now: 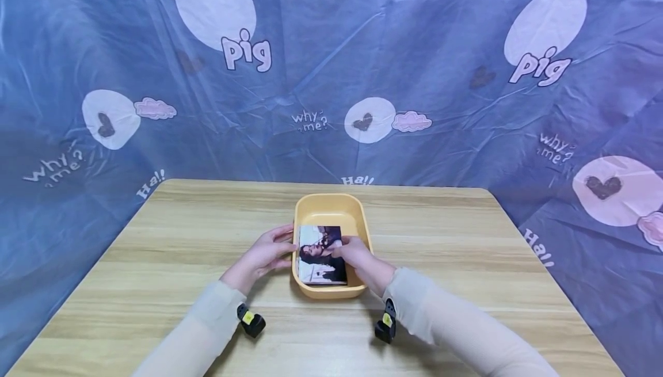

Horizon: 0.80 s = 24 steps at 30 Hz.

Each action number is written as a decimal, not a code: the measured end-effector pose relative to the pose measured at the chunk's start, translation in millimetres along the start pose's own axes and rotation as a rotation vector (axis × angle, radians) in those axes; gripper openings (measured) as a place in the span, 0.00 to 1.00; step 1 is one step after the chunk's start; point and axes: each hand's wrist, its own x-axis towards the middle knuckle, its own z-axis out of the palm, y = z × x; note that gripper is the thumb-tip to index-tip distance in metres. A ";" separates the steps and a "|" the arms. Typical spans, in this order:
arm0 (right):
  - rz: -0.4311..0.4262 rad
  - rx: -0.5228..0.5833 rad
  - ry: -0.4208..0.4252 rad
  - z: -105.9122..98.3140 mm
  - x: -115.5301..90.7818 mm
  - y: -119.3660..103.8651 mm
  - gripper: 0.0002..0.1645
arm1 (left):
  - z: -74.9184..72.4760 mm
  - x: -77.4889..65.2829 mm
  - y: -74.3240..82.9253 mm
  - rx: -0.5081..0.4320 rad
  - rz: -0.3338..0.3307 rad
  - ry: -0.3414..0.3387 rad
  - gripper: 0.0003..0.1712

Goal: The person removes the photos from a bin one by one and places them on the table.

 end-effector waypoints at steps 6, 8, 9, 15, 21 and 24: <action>0.019 0.033 -0.001 -2.3 -1.4 -1.0 0.38 | -1.2 0.1 -2.4 0.000 0.005 -0.006 0.39; 0.024 0.032 0.006 -3.2 -2.2 -2.0 0.37 | -1.5 0.1 -2.3 0.001 0.008 -0.006 0.39; 0.026 0.032 0.006 -3.4 -2.5 -2.2 0.37 | -1.5 0.0 -2.2 0.000 0.008 -0.003 0.39; 0.024 0.054 -0.011 -4.3 -4.5 -3.2 0.35 | -0.6 -1.7 -1.5 0.008 0.013 -0.003 0.39; 0.029 0.057 -0.019 -5.1 -5.6 -2.6 0.34 | 0.0 -1.5 -1.8 0.006 0.012 0.006 0.39; 0.040 0.051 -0.015 -5.5 -5.3 -2.9 0.34 | 0.1 -1.6 -1.6 0.010 0.016 0.002 0.39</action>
